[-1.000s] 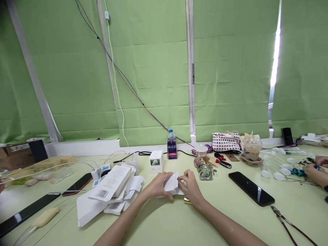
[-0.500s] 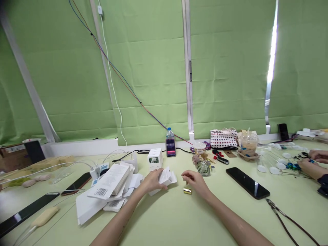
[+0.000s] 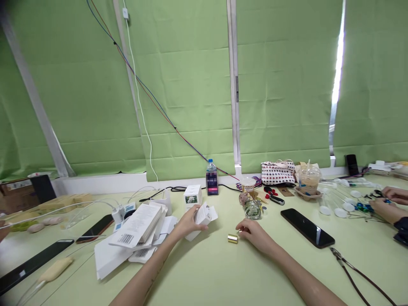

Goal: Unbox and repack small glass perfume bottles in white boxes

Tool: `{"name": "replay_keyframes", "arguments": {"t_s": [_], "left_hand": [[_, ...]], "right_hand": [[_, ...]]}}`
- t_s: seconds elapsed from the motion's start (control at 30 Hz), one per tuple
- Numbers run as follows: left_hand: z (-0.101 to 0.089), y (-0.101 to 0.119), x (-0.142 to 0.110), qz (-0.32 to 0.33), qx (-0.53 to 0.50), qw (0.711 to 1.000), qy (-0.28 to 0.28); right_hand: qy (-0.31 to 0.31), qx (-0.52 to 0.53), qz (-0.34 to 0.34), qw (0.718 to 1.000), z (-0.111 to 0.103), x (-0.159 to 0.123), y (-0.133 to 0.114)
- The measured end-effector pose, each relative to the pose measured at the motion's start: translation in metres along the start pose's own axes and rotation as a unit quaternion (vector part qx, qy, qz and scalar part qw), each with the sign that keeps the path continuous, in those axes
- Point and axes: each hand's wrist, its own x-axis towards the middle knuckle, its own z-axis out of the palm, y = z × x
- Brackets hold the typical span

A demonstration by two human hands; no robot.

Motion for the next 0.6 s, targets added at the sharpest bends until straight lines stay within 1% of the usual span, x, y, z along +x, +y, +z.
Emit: {"name": "replay_keyframes", "arguments": {"t_s": [0.07,0.13,0.2,0.3,0.33,0.4,0.43,0.5,0.6], "left_hand": [[-0.001,0.0,-0.001,0.015,-0.095,0.995,-0.004],[0.0,0.0,-0.002,0.023,-0.155,0.987,-0.024],[0.002,0.0,-0.002,0.024,-0.192,0.981,-0.03],[0.006,-0.001,0.0,0.003,-0.263,0.965,-0.004],[0.007,-0.002,0.002,-0.008,-0.293,0.956,0.007],[0.008,-0.004,0.004,-0.023,-0.345,0.938,0.02],[0.009,-0.005,0.005,-0.026,-0.36,0.933,0.022],[0.009,-0.007,0.006,-0.022,-0.36,0.932,0.021],[0.012,-0.01,0.008,-0.016,-0.332,0.943,0.023]], "right_hand": [[-0.054,0.01,-0.009,0.998,-0.003,-0.002,0.0],[-0.084,0.012,-0.024,0.996,-0.005,-0.003,-0.003],[-0.063,0.012,-0.033,0.997,-0.004,-0.002,-0.009],[0.013,0.02,-0.037,0.999,0.0,0.0,-0.019],[0.022,0.021,-0.047,0.998,0.002,0.0,-0.023],[-0.004,0.012,-0.083,0.996,0.009,0.001,-0.029],[-0.028,-0.003,-0.105,0.994,0.014,0.0,-0.031],[-0.058,-0.055,-0.141,0.987,0.021,-0.001,-0.033],[-0.043,-0.135,-0.159,0.977,0.028,-0.005,-0.032]]}}
